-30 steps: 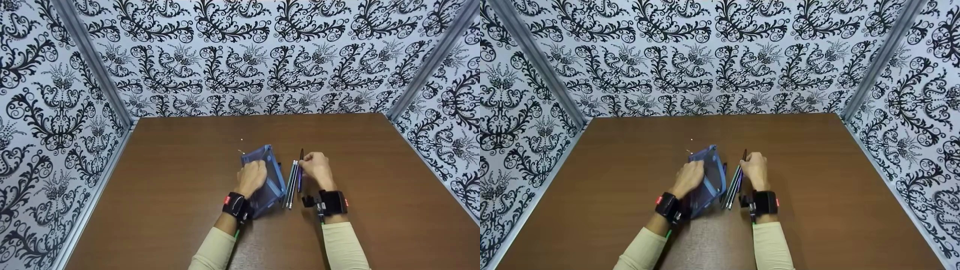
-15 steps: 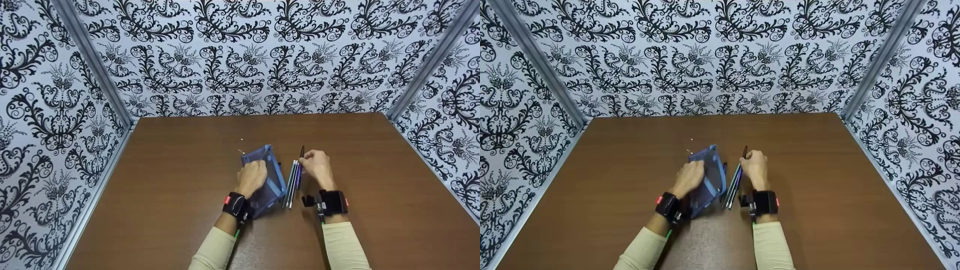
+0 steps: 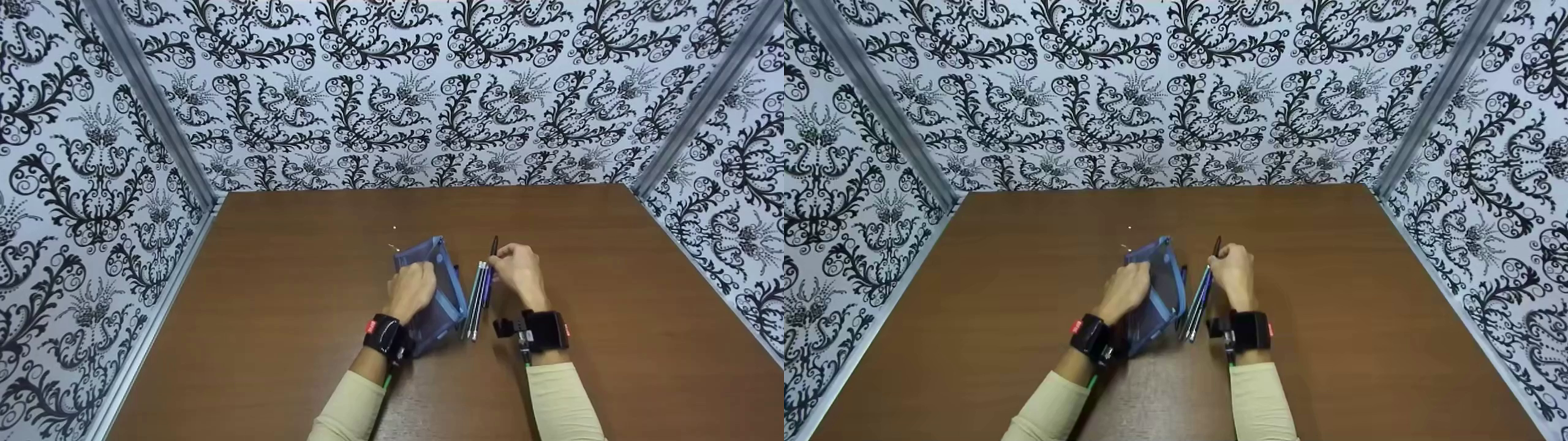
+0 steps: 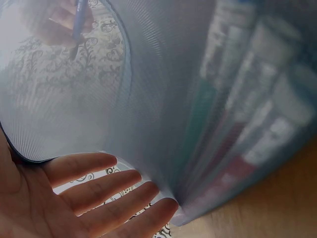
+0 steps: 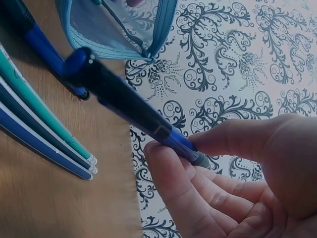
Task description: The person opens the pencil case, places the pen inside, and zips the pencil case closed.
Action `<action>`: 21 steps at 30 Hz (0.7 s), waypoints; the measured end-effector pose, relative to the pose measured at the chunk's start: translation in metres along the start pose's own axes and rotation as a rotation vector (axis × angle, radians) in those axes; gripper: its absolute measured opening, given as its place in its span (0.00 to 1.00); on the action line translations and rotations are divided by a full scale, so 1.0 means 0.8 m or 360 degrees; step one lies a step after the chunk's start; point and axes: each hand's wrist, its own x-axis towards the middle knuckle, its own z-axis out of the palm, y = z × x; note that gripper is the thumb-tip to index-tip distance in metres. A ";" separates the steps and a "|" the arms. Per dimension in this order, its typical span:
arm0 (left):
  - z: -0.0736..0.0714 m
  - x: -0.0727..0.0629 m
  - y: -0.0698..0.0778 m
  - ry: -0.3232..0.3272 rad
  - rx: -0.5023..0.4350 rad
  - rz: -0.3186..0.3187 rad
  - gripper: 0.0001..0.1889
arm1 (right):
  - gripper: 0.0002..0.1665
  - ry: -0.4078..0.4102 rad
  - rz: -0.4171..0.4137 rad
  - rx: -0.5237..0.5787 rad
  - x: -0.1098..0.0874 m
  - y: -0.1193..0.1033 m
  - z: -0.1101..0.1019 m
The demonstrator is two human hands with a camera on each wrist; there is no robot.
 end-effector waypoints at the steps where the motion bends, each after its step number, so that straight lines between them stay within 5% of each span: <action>1: 0.000 0.000 0.000 -0.0005 -0.0006 0.0001 0.23 | 0.18 0.0000 -0.0001 0.0003 0.000 0.000 0.000; 21: 0.001 0.000 0.002 0.0036 0.0042 -0.0005 0.25 | 0.18 0.0079 -0.0096 0.0106 0.001 0.002 0.000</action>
